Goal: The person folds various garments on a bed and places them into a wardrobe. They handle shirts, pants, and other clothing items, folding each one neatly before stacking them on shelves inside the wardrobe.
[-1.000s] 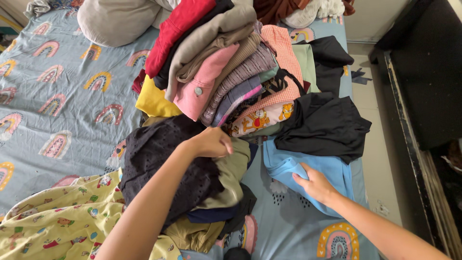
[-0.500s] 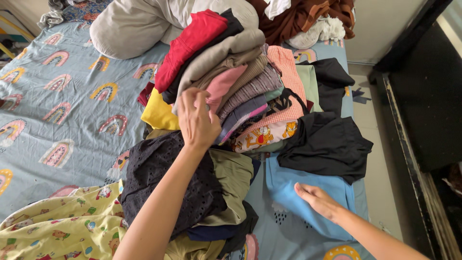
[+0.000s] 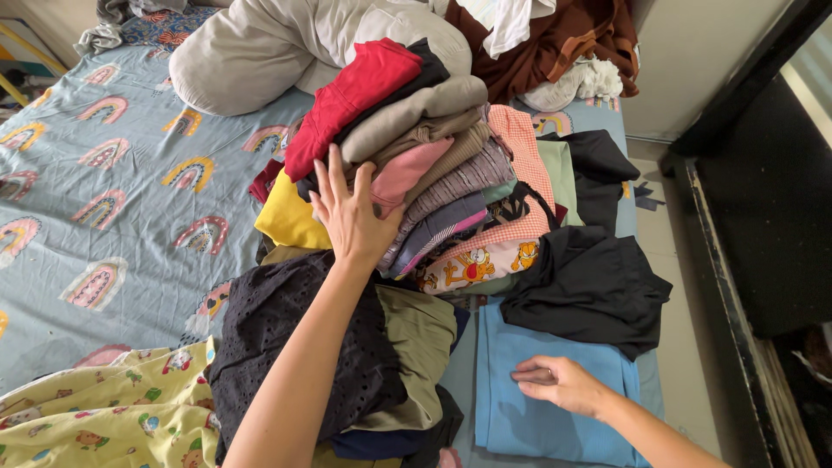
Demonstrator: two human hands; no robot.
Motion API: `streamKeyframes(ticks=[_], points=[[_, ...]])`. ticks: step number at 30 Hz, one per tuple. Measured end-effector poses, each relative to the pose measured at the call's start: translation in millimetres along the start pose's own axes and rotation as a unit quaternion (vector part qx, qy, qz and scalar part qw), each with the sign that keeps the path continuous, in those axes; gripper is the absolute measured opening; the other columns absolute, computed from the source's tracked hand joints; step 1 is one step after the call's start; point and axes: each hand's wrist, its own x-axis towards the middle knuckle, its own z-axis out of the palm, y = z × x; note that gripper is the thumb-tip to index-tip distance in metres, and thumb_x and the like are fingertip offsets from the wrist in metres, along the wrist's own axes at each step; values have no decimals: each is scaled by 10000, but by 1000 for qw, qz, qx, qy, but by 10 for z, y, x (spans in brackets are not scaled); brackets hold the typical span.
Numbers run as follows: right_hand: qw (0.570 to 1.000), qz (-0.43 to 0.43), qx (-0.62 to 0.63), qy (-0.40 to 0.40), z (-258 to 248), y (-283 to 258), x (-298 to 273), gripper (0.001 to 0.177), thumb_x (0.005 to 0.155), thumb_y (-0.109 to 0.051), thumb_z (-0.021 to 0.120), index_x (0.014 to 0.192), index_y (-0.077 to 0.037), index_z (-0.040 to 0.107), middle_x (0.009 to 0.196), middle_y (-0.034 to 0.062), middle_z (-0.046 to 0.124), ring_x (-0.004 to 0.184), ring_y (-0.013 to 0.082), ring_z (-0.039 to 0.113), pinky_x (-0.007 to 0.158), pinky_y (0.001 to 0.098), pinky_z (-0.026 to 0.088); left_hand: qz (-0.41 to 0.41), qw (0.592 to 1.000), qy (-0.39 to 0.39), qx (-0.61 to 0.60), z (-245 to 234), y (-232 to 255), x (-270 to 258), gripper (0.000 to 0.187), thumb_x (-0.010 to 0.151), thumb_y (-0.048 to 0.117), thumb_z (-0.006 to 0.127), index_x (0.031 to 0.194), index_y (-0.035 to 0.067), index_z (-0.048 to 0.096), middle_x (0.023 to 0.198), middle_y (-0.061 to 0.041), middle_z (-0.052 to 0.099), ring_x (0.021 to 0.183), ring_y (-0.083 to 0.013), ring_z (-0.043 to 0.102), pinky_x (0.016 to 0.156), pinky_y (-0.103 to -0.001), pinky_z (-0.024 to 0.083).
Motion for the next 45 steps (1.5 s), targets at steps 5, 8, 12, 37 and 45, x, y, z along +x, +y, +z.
streamKeyframes(ticks=[5, 8, 12, 37, 45], points=[[1000, -2, -3, -7, -19, 6, 35, 499, 847, -205, 774, 1292, -17, 651, 1297, 118, 766, 1211, 180, 720, 1040, 324, 542, -23, 992, 57, -111, 107, -123, 63, 502, 756, 54, 800, 1237, 107, 666, 1612, -209, 405, 1470, -504, 375, 1150, -555, 381], [1000, 0, -14, -5, -29, 7, 27, 499, 846, -206, 775, 1292, -23, 649, 1295, 113, 770, 1202, 180, 725, 1037, 326, 541, -32, 990, 59, -126, 135, -174, 81, 509, 737, 4, 770, 1227, 101, 673, 1606, -204, 420, 1463, -495, 390, 1150, -546, 379], [1000, -1, -26, -4, -29, 8, 25, 495, 845, -206, 774, 1293, -33, 655, 1293, 105, 772, 1197, 173, 722, 1034, 326, 535, -28, 989, 54, -132, 121, -205, 67, 546, 729, -31, 721, 1256, 99, 662, 1629, -200, 405, 1473, -492, 386, 1175, -537, 383], [776, -491, -216, 333, -151, -3164, 158, 535, 917, -97, 682, 1435, -34, 561, 1338, 115, 696, 1305, 260, 640, 1106, 374, 469, 95, 988, 85, -81, 32, -40, -221, 422, 645, 225, 747, 989, 19, 618, 1452, -250, 545, 1375, -410, 483, 1142, -525, 344], [623, -514, -401, 432, 204, -3757, 969, 468, 918, -303, 705, 1369, -189, 652, 1493, 250, 507, 1359, 453, 473, 1140, 560, 364, 39, 991, 57, -114, -106, -67, -70, 294, 789, 254, 738, 982, 59, 633, 1284, -144, 676, 1226, -344, 600, 1112, -473, 403]])
